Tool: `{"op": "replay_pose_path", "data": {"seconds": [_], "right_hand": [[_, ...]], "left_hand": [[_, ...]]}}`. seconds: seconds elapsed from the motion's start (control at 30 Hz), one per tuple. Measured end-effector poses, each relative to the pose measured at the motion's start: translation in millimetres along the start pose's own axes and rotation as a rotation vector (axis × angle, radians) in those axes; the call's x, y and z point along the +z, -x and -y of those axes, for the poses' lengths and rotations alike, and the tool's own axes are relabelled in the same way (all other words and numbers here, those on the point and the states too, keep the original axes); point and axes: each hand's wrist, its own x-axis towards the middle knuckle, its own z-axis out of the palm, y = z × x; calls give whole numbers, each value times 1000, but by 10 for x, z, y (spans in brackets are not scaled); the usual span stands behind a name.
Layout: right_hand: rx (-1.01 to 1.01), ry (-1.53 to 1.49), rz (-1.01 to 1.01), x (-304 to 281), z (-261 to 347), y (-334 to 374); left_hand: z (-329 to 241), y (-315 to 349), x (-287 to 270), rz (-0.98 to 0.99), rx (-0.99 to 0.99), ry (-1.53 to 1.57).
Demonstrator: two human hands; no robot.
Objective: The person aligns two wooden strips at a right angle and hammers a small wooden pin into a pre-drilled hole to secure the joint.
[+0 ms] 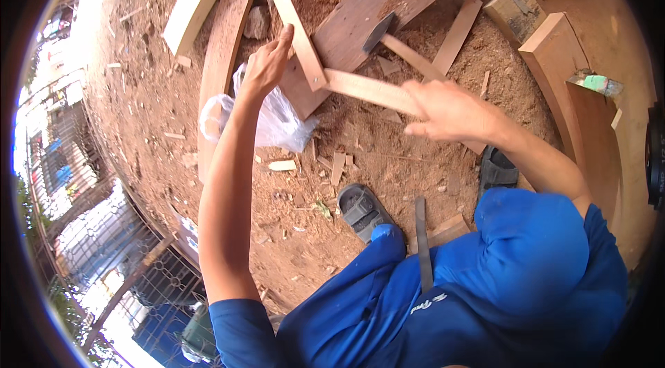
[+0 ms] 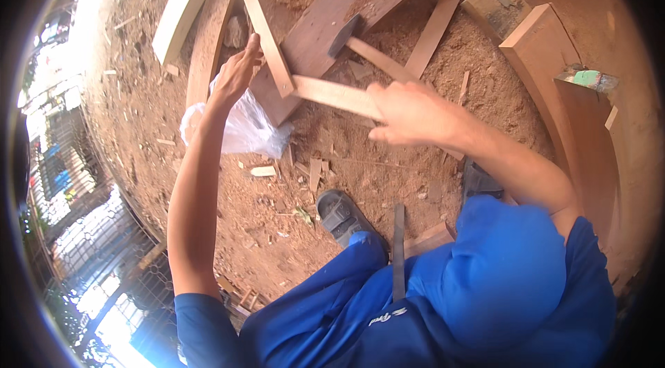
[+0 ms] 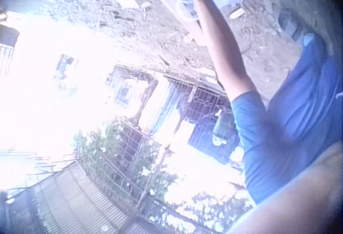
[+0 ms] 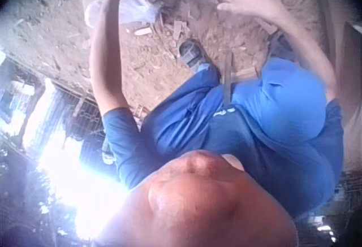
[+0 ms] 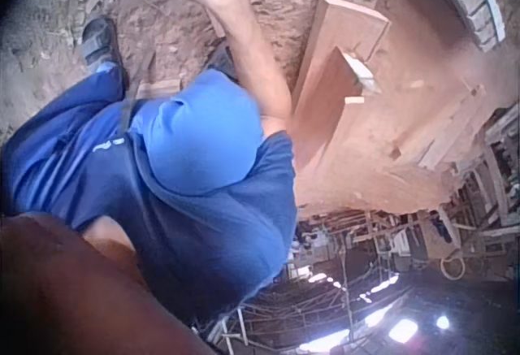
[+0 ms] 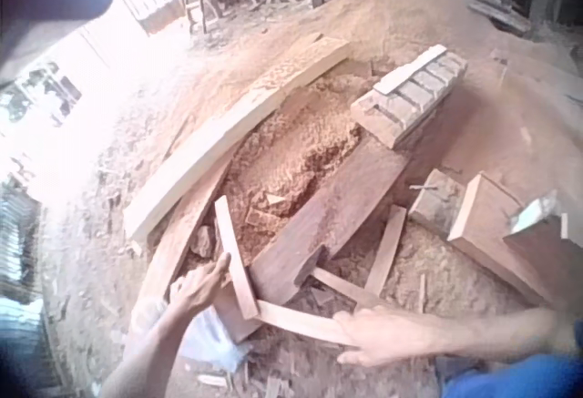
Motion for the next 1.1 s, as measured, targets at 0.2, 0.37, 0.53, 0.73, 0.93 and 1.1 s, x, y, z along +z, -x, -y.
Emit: {"op": "replay_pose_path", "data": {"seconds": [0.2,0.37,0.53,0.73,0.93,1.1], "right_hand": [[-157,-311,-63,566,-41,222],[-121,-427,-134,968,-276,31],[37,-510,-70,928,-653,-183],[-125,-330,-298,1057,-809,-114],[-130,-363,-357,1281,-875,-103],[-89,-319,-317,1290,-868,-50]], "left_hand": [[-619,-280,375,-176,-46,52],[-516,-281,582,-337,-6,494],[-510,-81,615,-536,128,750],[-475,127,786,-649,190,923],[-620,266,895,-746,184,935],[-736,460,984,-759,181,953]]}}
